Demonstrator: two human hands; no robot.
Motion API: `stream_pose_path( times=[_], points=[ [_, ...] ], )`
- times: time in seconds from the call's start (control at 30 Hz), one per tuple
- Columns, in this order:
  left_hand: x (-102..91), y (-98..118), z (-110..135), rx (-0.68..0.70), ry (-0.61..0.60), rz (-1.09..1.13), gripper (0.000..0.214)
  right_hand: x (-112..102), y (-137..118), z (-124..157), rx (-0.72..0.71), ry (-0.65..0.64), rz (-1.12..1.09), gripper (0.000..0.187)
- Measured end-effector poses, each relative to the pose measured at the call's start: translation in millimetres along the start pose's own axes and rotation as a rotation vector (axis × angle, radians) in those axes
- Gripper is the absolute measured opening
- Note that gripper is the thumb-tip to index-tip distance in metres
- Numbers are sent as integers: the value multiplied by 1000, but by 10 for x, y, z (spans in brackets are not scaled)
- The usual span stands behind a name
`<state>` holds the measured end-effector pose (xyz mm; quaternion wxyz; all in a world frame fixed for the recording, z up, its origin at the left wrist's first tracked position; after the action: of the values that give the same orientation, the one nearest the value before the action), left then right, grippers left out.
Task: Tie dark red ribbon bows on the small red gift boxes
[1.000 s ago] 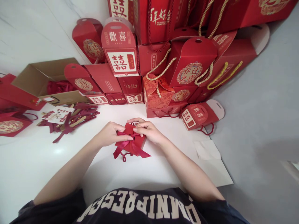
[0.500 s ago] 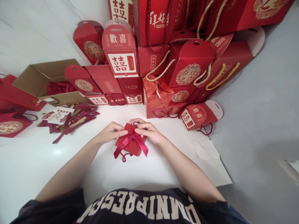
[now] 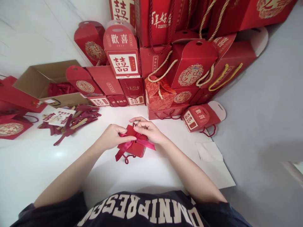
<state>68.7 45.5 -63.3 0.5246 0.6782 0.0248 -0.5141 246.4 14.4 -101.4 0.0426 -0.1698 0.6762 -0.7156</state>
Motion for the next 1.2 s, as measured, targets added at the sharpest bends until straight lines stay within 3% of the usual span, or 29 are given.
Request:
stream_pose_path(
  times=[0.43,0.7,1.03,1.2],
  points=[
    [-30,4,-11,13,-30,-3,65,-13,99,7,55,-42,-228,35],
    [-13,-28,2,14,-9,58,65,-56,-96,78,-64,9,212,23],
    [-17,-31,-10,43,-42,32,65,-31,41,100,-17,-37,-82,30],
    [-12,-47,-5,37,-39,70,65,-45,77,92,-9,16,-152,36]
  ],
)
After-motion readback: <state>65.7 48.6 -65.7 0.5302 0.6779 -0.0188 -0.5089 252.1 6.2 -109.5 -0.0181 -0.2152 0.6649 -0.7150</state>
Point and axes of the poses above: each hand's wrist, its own z-axis away from the middle knuckle, its own x-axis out of the palm, y = z × x, the point moved 2 cm from there along -z, towards the middle knuckle, and after that the axes turned 8 degrees about x, right-handed, at the moved point
